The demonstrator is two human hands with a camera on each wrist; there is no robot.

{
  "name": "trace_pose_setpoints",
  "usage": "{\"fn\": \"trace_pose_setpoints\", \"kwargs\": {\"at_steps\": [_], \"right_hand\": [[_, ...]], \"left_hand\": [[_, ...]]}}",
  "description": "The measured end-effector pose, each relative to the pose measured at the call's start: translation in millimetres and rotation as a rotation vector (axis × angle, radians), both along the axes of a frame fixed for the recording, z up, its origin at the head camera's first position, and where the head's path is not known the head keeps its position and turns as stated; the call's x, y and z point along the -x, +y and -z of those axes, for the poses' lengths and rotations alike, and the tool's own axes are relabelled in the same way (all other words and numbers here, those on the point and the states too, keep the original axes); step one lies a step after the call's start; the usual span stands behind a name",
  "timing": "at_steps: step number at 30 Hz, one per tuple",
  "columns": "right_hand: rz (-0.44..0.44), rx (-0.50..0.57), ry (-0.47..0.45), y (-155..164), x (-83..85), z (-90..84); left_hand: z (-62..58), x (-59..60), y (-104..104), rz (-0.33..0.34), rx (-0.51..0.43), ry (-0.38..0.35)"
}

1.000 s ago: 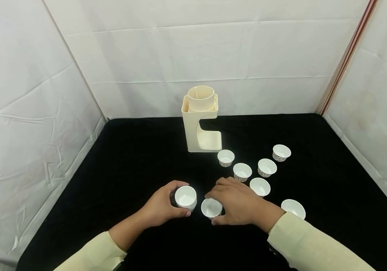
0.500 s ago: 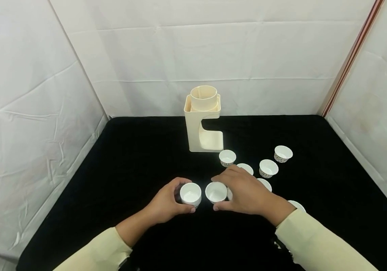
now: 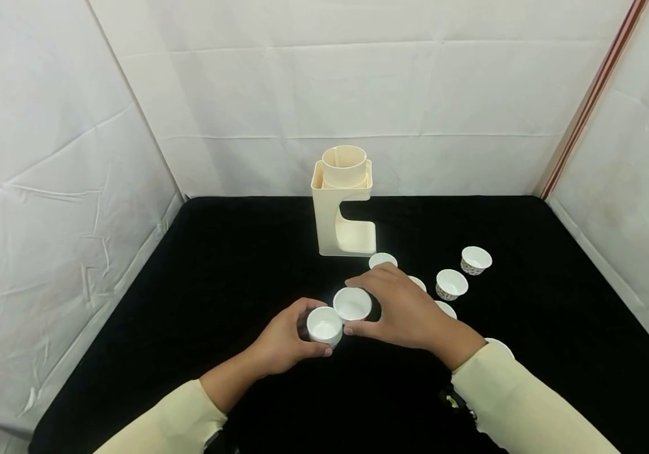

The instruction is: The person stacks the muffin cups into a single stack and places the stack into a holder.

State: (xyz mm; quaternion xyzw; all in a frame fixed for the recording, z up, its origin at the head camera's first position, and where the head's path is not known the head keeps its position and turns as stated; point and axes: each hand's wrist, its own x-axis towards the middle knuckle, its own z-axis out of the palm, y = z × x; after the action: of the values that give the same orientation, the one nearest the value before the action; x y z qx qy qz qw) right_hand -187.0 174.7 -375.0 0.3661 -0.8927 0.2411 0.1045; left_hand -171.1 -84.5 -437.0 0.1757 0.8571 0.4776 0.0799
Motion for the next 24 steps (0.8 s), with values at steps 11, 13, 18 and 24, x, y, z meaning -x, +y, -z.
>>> {"fn": "trace_pose_setpoints", "kwargs": {"at_steps": [11, 13, 18, 24], "right_hand": [[-0.062, 0.036, -0.048, -24.0, -0.8, 3.9], [-0.071, 0.034, -0.05, -27.7, 0.1, 6.5], [-0.079, 0.022, -0.053, -33.5, 2.5, 13.2], [-0.066, -0.024, -0.046, -36.4, 3.5, 20.3]], "left_hand": [[0.2, 1.3, -1.0, 0.009, 0.006, -0.031], [0.4, 1.3, -1.4, 0.009, -0.001, -0.039], [1.0, 1.0, -1.3, 0.022, -0.034, -0.046], [2.2, 1.4, -1.0, 0.034, -0.071, -0.06]]}}
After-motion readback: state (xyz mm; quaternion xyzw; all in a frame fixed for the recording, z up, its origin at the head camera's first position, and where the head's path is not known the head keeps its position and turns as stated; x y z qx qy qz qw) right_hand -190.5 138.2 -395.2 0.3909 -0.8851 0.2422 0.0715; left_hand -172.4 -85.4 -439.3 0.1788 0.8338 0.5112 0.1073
